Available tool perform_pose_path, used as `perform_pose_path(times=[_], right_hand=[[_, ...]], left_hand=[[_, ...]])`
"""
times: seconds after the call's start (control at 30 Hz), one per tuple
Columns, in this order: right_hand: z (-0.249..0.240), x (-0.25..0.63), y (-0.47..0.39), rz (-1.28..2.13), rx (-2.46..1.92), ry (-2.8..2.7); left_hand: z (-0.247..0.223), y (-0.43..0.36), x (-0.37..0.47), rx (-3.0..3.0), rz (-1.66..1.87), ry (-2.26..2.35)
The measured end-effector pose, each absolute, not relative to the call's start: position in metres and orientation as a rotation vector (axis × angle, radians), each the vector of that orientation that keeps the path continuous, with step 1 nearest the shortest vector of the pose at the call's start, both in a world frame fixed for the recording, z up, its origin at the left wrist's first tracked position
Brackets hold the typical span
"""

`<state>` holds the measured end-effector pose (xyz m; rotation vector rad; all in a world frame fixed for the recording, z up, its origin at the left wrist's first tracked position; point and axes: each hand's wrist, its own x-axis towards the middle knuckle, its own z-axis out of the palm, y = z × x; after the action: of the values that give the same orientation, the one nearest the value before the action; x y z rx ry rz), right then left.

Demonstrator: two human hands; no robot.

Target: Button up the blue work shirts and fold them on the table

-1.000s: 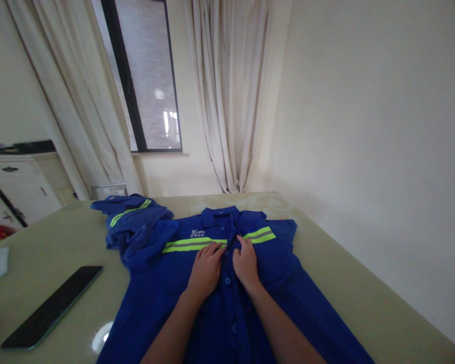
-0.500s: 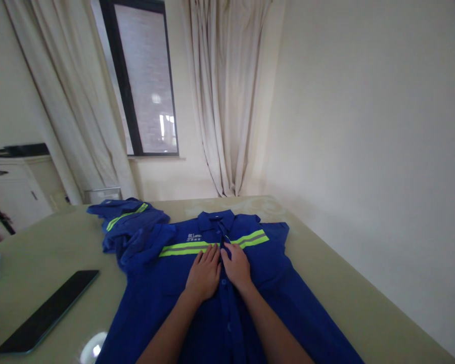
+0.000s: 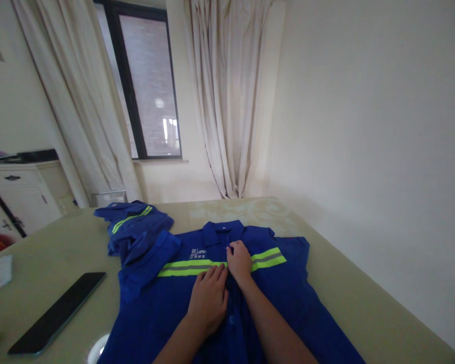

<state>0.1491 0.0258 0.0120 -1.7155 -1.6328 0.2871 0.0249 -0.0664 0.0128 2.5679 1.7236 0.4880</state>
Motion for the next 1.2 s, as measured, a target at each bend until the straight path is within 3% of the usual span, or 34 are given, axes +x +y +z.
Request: perform_pose_path(times=[0.17,0.37,0.77,0.97,1.2], right_hand=[[0.002,0.162,0.032,0.316,-1.655,-1.557],[0.002,0.162,0.03,0.313,-1.604,-1.476],[0.015,0.155,0.02,0.375,-1.607,-1.593],[0.021,0.151,0.015,0.257,-1.775,-1.735],[0.02,0.151,0.016,0.182,-1.64,-1.783]], left_hand=[[0.034,-0.018,0.044,2.415,0.509,1.902],[0.025,0.021,0.047,2.262,0.62,1.933],[0.011,0.034,0.029,2.026,0.896,1.758],[0.013,0.03,0.032,2.031,0.946,1.734],[0.013,0.026,0.033,2.001,1.049,1.731]])
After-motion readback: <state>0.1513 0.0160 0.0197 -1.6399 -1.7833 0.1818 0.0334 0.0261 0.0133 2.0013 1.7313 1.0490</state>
